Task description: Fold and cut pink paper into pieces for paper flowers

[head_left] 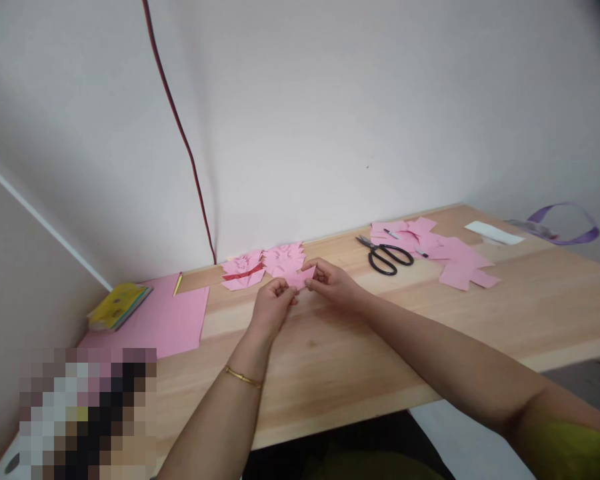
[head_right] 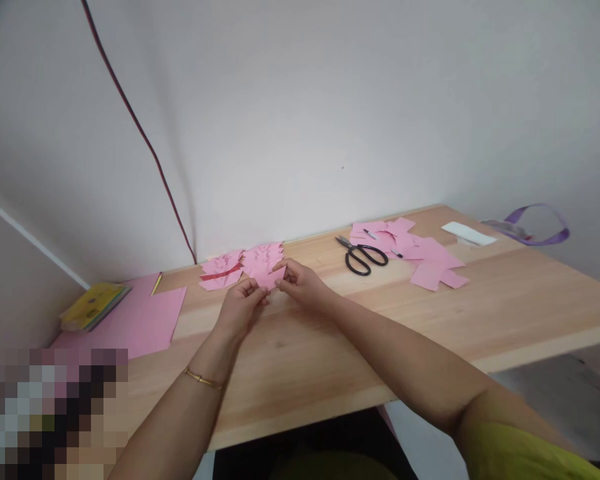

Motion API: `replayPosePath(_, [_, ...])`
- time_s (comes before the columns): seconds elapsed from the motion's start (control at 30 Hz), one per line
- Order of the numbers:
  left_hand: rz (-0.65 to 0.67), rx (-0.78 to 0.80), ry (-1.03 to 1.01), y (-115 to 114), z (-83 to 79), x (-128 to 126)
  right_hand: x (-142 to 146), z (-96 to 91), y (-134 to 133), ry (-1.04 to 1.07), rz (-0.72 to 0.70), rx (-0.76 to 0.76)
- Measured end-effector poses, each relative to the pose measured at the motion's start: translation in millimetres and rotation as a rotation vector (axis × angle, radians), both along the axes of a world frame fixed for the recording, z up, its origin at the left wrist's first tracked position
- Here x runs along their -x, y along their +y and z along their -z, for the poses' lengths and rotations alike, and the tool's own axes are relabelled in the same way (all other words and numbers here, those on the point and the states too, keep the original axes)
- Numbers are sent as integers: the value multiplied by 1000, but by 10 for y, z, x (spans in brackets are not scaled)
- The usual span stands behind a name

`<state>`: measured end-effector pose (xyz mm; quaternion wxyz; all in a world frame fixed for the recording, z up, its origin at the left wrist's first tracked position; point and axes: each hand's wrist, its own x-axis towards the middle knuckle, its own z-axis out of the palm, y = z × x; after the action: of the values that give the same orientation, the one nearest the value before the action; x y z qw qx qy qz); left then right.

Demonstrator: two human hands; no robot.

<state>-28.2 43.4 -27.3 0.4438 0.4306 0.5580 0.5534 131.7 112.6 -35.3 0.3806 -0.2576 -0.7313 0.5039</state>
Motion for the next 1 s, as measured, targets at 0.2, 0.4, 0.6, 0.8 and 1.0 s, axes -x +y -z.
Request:
replayPosePath(0.2, [35, 7, -168, 0, -12, 12, -83, -71, 78, -3, 15, -270])
replayPosePath(0.4, [140, 59, -194, -33, -38, 14, -120, -123, 91, -63, -118, -565])
replayPosePath(0.6, [107, 53, -137, -35, -28, 4, -141, -147, 106, -108, -107, -532])
replayPosePath(0.8, [11, 1, 121, -33, -1, -16, -138, -130, 147, -73, -129, -451])
replayPosePath(1.0, [60, -39, 266, -61, -52, -25, -164, -168, 91, -98, -172, -228])
